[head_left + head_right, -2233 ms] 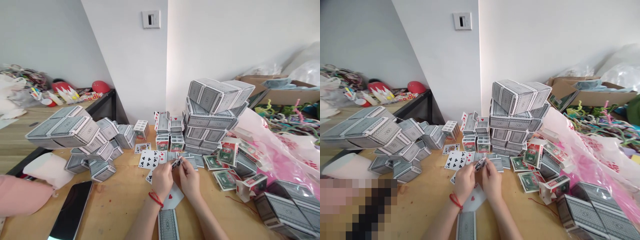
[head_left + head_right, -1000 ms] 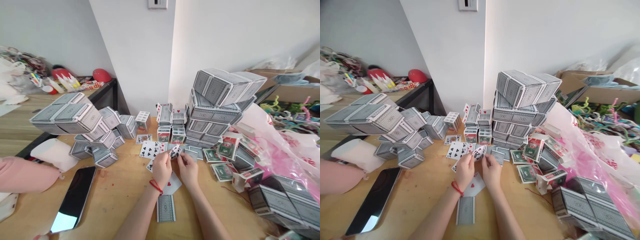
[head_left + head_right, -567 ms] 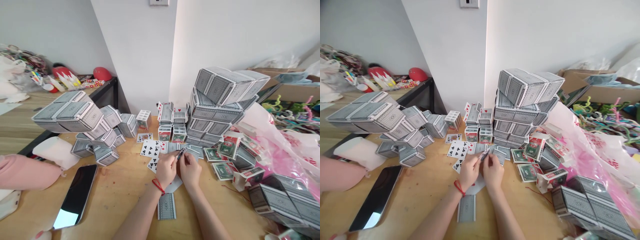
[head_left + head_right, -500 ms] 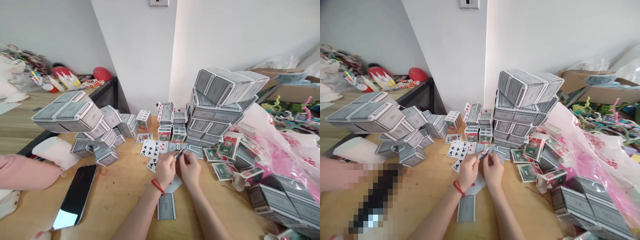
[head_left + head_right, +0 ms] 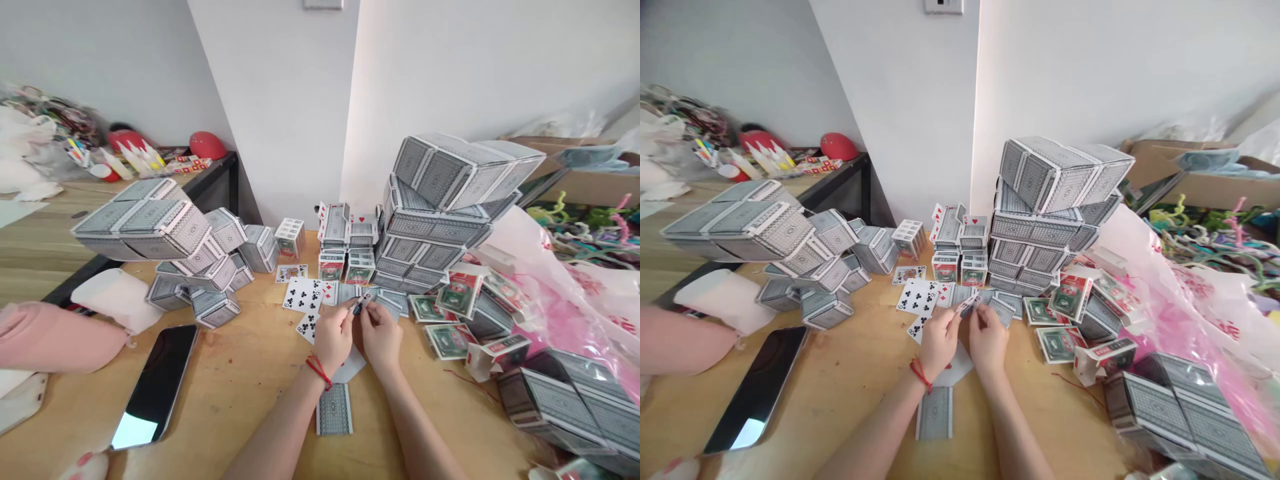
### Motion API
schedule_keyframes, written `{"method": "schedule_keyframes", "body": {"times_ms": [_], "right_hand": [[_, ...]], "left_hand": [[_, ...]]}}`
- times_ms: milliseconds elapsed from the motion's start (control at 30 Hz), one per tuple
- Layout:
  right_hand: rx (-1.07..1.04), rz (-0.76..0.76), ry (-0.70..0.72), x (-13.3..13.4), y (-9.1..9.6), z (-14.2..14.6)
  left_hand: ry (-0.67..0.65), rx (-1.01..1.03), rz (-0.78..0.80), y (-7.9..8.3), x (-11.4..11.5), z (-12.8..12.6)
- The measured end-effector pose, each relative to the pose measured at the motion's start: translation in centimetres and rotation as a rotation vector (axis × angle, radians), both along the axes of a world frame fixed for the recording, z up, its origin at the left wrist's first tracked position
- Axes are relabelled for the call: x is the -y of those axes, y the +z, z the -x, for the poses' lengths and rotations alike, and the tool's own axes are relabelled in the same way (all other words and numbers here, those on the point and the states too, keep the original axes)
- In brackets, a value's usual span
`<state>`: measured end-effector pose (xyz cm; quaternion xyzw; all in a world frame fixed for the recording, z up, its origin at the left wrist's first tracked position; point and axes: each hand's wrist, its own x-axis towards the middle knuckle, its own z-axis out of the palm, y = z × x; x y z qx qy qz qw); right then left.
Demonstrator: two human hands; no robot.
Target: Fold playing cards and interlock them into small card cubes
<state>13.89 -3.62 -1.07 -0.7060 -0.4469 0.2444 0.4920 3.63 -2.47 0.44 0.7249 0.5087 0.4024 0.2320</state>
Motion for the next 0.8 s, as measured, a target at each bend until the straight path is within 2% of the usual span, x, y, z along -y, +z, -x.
{"method": "schedule_keyframes", "body": {"times_ms": [100,300,400,533,800], "right_hand": [[0.075,0.032,-0.068,0.1,0.0,0.0],[-0.111,-0.052,0.041,-0.4,-0.5,0.0],[-0.153,-0.054,0.051,-0.5,-0.7,0.0],[-0.099,-0.026,0.013,-0.4,-0.7,-0.2],[0.018,0.023,-0.09,0.0,-0.8,-0.6]], "left_hand": [[-0.046,0.029,-0.017,0.0,0.1,-0.2],[0.074,0.049,0.014,-0.3,-0.3,-0.1],[0.076,0.055,0.029,-0.4,-0.3,0.0],[0.023,0.088,0.058,-0.1,0.1,-0.4],[-0.18,0.169,0.06,0.3,0.6,-1.1]]}}
